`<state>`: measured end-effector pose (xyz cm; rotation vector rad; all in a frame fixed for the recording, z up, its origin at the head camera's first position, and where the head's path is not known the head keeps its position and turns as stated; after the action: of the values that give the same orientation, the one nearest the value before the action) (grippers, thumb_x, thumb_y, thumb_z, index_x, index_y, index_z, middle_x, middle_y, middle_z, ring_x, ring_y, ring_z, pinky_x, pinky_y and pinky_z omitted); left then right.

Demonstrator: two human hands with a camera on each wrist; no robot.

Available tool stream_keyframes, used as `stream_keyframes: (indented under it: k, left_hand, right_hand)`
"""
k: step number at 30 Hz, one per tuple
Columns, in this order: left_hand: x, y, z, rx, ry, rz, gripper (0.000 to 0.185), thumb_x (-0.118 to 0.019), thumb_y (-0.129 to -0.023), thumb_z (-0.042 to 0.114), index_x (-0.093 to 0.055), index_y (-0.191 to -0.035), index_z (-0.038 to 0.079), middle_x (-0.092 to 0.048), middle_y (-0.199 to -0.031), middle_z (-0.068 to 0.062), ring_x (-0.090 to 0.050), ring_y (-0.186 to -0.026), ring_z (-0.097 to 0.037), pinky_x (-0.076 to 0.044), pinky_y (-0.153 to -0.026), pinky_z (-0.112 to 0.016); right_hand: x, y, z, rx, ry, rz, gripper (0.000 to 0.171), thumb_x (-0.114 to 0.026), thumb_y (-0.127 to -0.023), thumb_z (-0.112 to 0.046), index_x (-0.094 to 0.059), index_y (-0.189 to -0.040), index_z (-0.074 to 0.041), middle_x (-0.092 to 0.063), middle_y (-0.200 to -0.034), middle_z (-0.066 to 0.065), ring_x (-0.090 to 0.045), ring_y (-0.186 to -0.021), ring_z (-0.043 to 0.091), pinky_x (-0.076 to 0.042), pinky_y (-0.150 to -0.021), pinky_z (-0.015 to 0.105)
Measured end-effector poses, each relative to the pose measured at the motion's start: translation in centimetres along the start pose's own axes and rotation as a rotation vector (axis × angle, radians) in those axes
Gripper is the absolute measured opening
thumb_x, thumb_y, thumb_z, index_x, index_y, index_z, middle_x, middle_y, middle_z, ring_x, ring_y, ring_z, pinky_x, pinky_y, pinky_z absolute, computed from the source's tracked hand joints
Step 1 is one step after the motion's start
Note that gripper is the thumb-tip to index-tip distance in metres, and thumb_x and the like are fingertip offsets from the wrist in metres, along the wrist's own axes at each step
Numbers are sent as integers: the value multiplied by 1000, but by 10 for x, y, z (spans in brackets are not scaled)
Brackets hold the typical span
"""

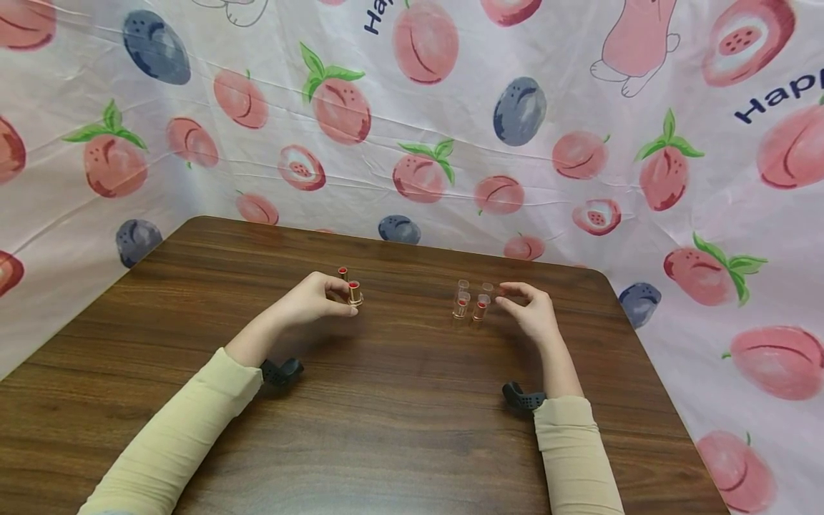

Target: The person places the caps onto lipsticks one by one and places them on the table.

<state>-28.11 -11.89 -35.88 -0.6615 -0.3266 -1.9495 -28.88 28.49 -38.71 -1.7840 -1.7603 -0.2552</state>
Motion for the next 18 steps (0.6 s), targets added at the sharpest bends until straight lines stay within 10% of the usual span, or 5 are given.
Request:
stream_keyframes:
  k: [18]
  left_hand:
    - [-10, 2, 13, -80, 42, -6, 17, -77, -81, 14, -73, -95, 6, -70, -90, 0, -64, -87, -15, -49, -72, -32]
  right_hand:
    - [-15, -12, 24, -66, -27, 66, 45, -71, -89, -19, -59, -127, 2, -61, -119, 21, -55, -106, 19, -40, -86, 24]
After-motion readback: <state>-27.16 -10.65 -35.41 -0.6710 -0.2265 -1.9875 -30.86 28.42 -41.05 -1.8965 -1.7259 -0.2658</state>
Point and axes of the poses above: each hand's wrist, its own y-axis away from the middle knuckle, its own x-axis out of the back of the hand, z = x × y, the point moved 1 cm from there along -y, towards the middle knuckle
